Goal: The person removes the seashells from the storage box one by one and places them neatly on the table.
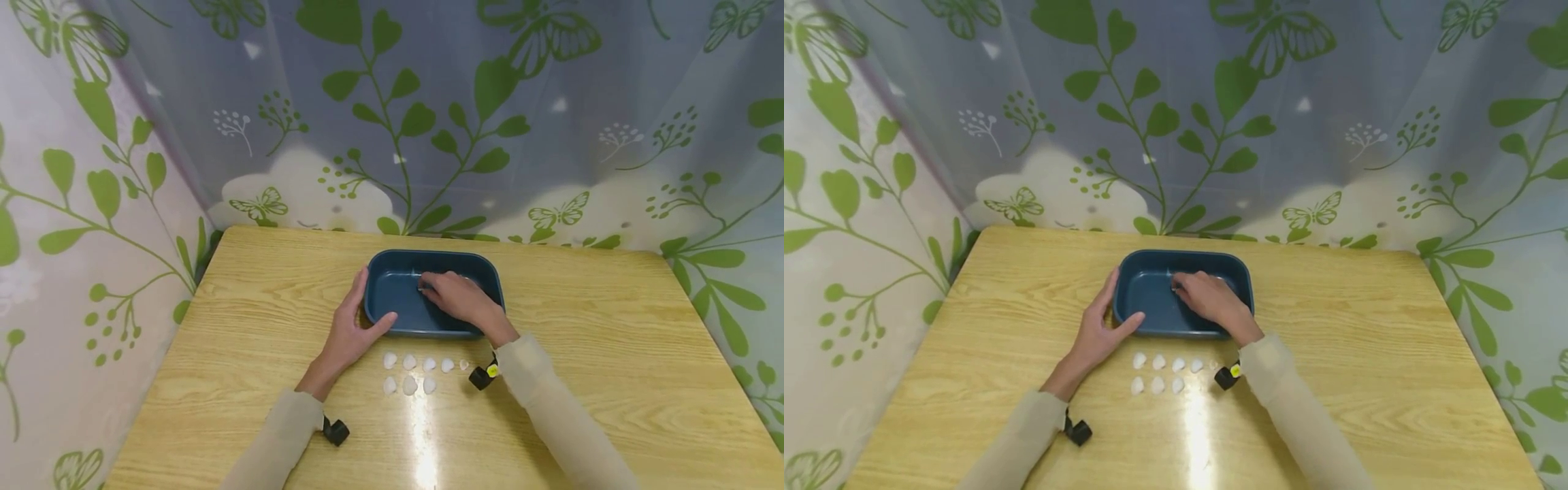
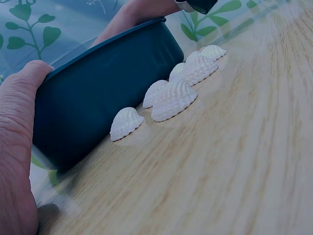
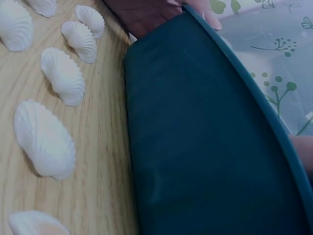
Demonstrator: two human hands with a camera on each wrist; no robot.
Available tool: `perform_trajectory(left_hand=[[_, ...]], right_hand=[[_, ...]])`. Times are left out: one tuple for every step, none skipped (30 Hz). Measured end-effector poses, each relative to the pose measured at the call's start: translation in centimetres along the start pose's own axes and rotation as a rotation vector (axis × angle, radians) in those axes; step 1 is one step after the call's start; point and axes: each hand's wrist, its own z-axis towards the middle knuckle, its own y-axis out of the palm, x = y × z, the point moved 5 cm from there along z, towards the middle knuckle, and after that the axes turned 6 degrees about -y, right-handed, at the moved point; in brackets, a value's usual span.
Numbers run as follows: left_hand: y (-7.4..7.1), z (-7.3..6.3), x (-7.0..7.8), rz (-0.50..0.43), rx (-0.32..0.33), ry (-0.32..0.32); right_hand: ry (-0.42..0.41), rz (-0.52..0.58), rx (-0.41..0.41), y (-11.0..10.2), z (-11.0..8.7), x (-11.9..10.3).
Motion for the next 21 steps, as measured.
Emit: perform_trajectory(left_hand=[[0.0, 0.0, 0.0, -0.002, -0.001, -0.007], [0.0, 0.0, 0.1, -0.002, 0.0, -0.012], [0.0, 0.0, 0.1, -0.002, 0.002, -0.013], [0.0, 0.0, 0.1, -0.002, 0.003, -0.015], [0.0, 0.0, 0.1, -0.001, 0.003, -0.016], [0.0, 0.0, 0.0, 0.002, 0.004, -0.019], [0.1, 0.1, -0.6, 0.009, 0.008, -0.013], [0.0, 0.1, -0.6, 0.011, 0.011, -0.006], [0.0, 0.1, -0.6, 0.011, 0.013, 0.001], [0.0, 0.1, -0.6, 0.013, 0.014, 0.002], [0.0, 0.1, -0.6, 0.015, 0.014, 0.003], [0.0, 0.1, -0.6, 0.017, 0.014, 0.005], [0.0, 0.1, -0.6, 0.019, 0.014, 0.006], [0.0, 0.1, -0.6, 0.02, 0.014, 0.007], [0.0, 0.1, -0.5, 0.023, 0.014, 0.008], [0.0, 0.1, -0.5, 0.026, 0.014, 0.007], [0.0, 0.1, -0.5, 0.027, 0.013, 0.006], [0.0, 0.1, -0.5, 0.029, 0.011, 0.004], [0.0, 0.1, -0.5, 0.028, 0.01, 0.003], [0.1, 0.1, -0.5, 0.028, 0.008, 0.003], [0.1, 0.1, -0.5, 0.03, 0.005, 0.002]], right_hand=[[-0.014, 0.003, 0.014, 0.0, -0.1, -0.1], [-0.026, 0.008, 0.023, -0.1, -0.2, -0.1], [-0.033, 0.017, 0.025, -0.1, -0.2, -0.1], [-0.037, 0.03, 0.024, -0.1, -0.3, -0.1], [-0.037, 0.048, 0.017, -0.1, -0.4, -0.2], [-0.036, 0.064, 0.009, -0.1, -0.4, -0.2], [-0.034, 0.082, 0.0, -0.1, -0.5, -0.1], [-0.032, 0.103, -0.011, -0.1, -0.5, -0.1], [-0.032, 0.123, -0.022, -0.2, -0.5, -0.1], [-0.032, 0.14, -0.03, -0.2, -0.5, 0.0], [-0.033, 0.155, -0.037, -0.2, -0.5, 0.0], [-0.034, 0.161, -0.041, -0.2, -0.5, 0.1], [-0.037, 0.168, -0.043, -0.2, -0.5, 0.2], [-0.039, 0.175, -0.043, -0.2, -0.5, 0.3], [-0.034, 0.18, -0.041, -0.2, -0.4, 0.4], [-0.025, 0.183, -0.038, -0.2, -0.4, 0.6], [-0.013, 0.184, -0.033, -0.2, -0.4, 0.8], [0.002, 0.183, -0.028, -0.2, -0.4, 1.0], [0.018, 0.185, -0.023, -0.2, -0.4, 1.2], [0.033, 0.188, -0.02, -0.2, -0.5, 1.3], [0.048, 0.189, -0.017, -0.2, -0.5, 1.5]])
